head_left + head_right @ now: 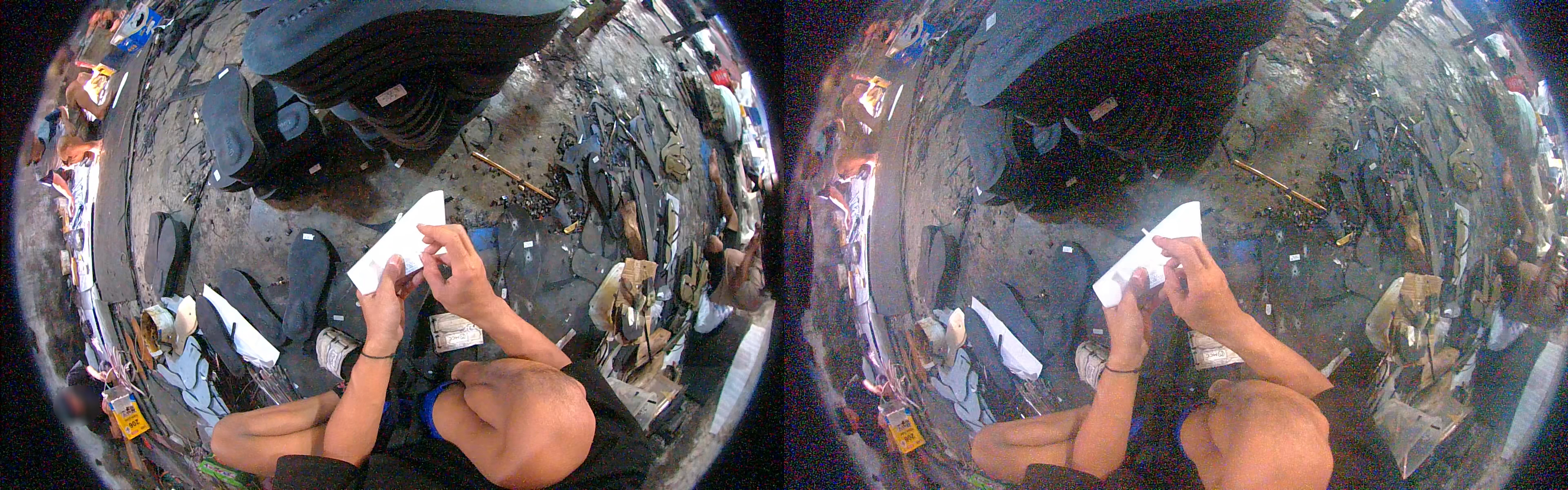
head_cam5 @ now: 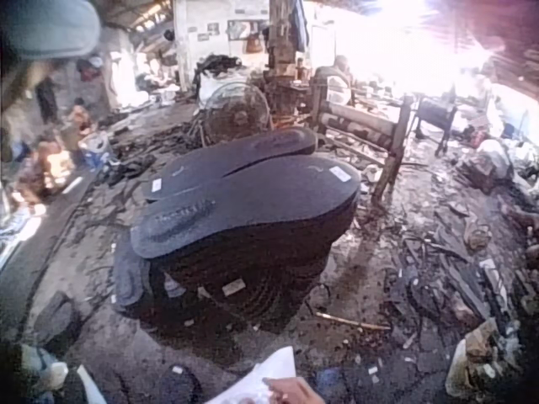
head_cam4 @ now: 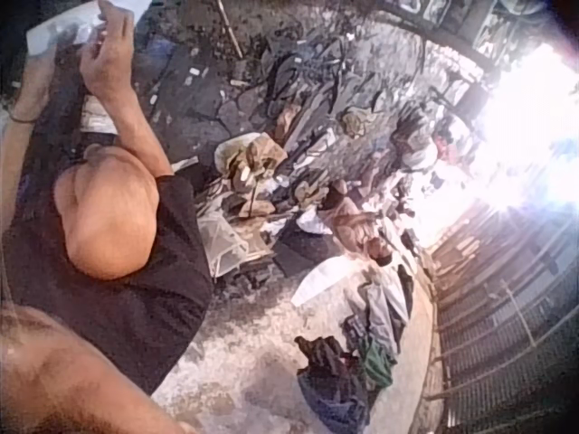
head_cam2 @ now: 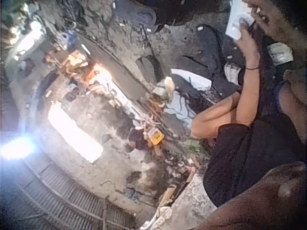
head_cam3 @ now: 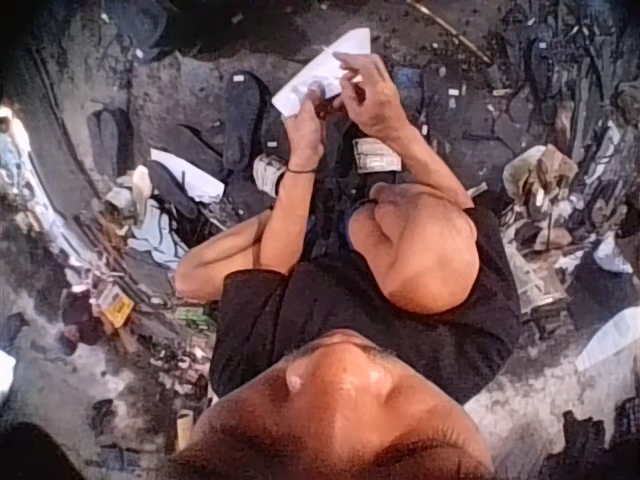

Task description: The person sits on the floor and repeatedly picks up black shoe insoles, applies small white labels to them, and stacks the labeled insoles. The person handles the insoles one at a time and places the finished items into a growing pile.

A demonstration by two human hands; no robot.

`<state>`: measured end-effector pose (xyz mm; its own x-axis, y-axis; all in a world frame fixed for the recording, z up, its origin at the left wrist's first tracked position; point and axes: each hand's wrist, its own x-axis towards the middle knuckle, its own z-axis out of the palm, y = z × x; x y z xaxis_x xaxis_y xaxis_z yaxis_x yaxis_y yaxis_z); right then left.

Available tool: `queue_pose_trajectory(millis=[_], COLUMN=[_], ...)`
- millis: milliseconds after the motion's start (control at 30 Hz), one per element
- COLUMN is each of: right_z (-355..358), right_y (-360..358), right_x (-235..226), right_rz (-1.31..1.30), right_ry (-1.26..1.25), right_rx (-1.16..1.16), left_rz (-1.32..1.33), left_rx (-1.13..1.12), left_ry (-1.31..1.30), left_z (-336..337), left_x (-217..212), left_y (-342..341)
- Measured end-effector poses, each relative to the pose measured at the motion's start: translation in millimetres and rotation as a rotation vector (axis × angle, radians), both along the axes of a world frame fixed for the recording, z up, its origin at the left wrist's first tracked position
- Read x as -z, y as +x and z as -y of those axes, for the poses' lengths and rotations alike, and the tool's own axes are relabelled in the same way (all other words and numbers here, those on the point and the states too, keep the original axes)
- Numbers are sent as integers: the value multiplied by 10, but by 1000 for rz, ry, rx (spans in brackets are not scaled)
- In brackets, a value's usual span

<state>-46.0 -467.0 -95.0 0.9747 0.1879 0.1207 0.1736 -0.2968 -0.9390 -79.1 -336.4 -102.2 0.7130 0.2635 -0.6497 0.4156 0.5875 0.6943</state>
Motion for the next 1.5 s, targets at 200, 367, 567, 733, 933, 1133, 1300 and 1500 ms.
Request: queue_pose_trajectory(millis=[200,367,567,733,933,1133,1300,1500], right_z=[25,57,174,247,253,280,346,347], right_y=[6,-13,-87,-59,-15,10,51,68], right_x=[17,-10,-61,-12,7,-109,-135,-114], right_rz=[22,173,162,197,256,203,197,242], right_ry=[-29,-226,-398,-432,-523,-467,-535,-491], right_rx=[-12,-86,-147,-121,-117,-33,-40,-15], left_rz=[56,134,203,380,371,344,404,404], left_rx=[117,97,263,442,352,394,331,396], left_ry=[191,252,415,919,684,655,586,616], left_z=[33,90,136,185,263,314,342,337], left_x=[20,-4,-9,31,-17,-63,-86,41], left_y=[-7,10,48,98,215,312,316,361])
